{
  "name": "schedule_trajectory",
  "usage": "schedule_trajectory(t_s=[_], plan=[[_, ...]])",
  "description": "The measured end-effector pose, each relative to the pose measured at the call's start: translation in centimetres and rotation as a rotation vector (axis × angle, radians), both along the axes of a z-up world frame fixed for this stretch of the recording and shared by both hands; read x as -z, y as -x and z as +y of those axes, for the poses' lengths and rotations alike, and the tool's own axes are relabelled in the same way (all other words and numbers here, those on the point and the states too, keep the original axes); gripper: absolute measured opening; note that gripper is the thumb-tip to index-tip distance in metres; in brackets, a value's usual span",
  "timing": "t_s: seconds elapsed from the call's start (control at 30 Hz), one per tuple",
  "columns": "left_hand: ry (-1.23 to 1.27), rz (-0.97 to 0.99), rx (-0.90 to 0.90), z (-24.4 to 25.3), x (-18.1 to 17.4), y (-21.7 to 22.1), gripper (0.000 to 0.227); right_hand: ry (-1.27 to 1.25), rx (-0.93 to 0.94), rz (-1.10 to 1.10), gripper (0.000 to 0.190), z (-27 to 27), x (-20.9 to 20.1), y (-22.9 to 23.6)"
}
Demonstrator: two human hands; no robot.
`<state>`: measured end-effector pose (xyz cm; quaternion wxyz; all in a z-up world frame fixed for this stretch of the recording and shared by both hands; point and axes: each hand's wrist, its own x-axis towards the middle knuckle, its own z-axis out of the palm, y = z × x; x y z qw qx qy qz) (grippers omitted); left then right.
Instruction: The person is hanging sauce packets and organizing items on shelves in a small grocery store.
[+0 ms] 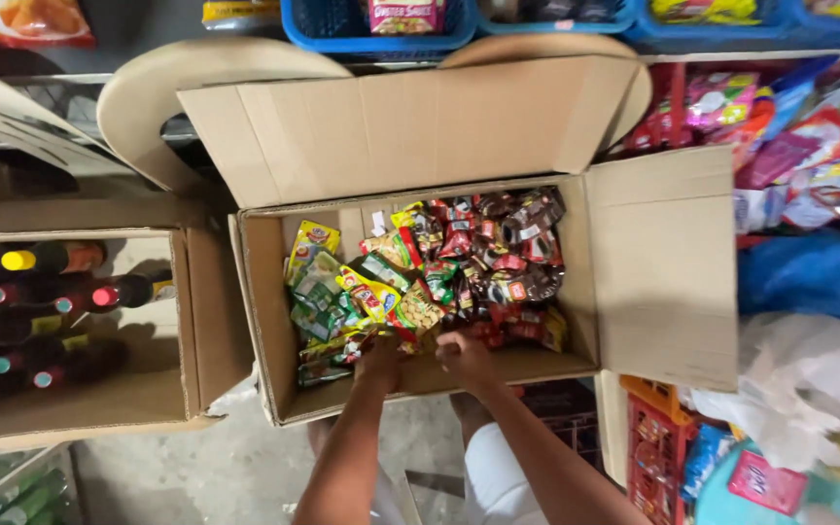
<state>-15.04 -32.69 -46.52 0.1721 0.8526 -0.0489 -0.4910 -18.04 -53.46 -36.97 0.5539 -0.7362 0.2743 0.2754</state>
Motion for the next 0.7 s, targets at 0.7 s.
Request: schedule_trajectory(t_s=[0.7], plan=[[-0.131, -0.444, 0.221, -1.8, 5.8, 1.4, 0.023, -0.082, 0.03, -0.118, 0.037, -3.3, 6.7, 4.7]])
